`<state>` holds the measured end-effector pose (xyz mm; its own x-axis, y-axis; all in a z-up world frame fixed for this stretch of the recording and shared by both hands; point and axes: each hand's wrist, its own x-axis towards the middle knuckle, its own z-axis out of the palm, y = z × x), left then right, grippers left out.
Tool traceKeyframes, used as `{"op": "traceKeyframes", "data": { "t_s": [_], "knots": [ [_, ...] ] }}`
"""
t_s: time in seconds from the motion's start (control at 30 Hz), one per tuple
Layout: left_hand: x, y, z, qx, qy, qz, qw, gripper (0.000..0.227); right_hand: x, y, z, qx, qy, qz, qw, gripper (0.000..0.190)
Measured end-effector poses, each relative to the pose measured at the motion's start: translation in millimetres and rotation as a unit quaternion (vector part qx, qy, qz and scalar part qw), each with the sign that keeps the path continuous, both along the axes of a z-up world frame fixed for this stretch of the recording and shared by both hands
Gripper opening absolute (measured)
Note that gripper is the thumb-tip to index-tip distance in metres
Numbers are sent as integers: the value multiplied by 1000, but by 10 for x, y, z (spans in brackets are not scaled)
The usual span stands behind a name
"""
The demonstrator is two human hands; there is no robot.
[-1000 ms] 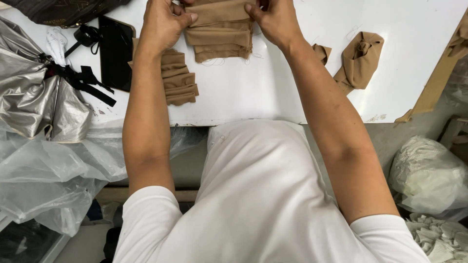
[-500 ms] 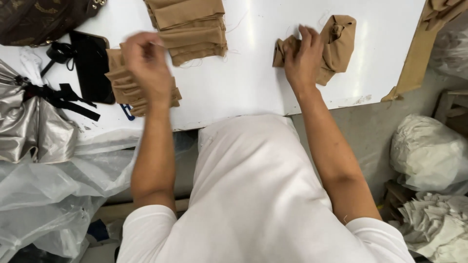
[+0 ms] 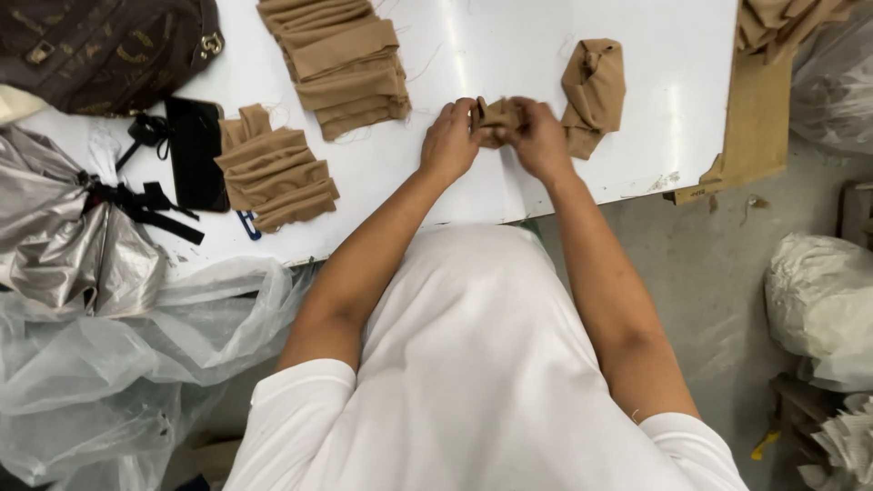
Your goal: Folding small rectangular fabric strips into loops or specific shapes on a workbench in a sewing factory.
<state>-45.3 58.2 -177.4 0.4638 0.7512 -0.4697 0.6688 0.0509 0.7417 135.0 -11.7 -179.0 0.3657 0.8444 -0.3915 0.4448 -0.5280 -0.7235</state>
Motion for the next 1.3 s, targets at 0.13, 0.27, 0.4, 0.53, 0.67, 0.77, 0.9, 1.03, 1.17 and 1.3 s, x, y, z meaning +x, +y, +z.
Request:
{"op": "traceKeyframes", "data": {
  "t_s": [0.13, 0.27, 0.4, 0.53, 0.67, 0.77, 0.9, 1.03, 1.17, 1.3],
  "knots": [
    [-2, -25, 28, 56, -82, 26, 995, 27, -75, -86, 44, 33, 63, -16, 997, 37],
    [-224, -112, 444, 25, -197, 96, 975, 15, -117, -246, 439, 150, 369, -165, 902, 27],
    [-327, -261, 507, -35, -293, 95, 951, 23, -89, -386, 397, 172, 507, -204, 819, 24],
    [-370, -373, 491, -48, -348, 75, 933, 36, -154, -493, 593, 229, 611, -222, 725, 19],
    [-382, -365, 718, -21, -383, 67, 921, 33, -210, -556, 692, 250, 599, -211, 731, 21],
    [-356, -342, 1073, 98, -327, 28, 940, 37, -160, -589, 499, 261, 530, -198, 782, 21],
    [-239, -347, 1303, 201, -296, -30, 933, 49, -251, -606, 573, 280, 459, -178, 824, 20],
    [-231, -276, 1340, 135, -261, -26, 955, 12, -298, -616, 826, 247, 436, -199, 842, 19],
    [-223, -292, 1492, -117, -392, 80, 909, 15, -94, -744, 426, 180, 512, -220, 811, 32],
    [-239, -365, 1552, -225, -431, 98, 868, 14, -159, -856, 803, 190, 586, -213, 758, 27]
  ]
}}
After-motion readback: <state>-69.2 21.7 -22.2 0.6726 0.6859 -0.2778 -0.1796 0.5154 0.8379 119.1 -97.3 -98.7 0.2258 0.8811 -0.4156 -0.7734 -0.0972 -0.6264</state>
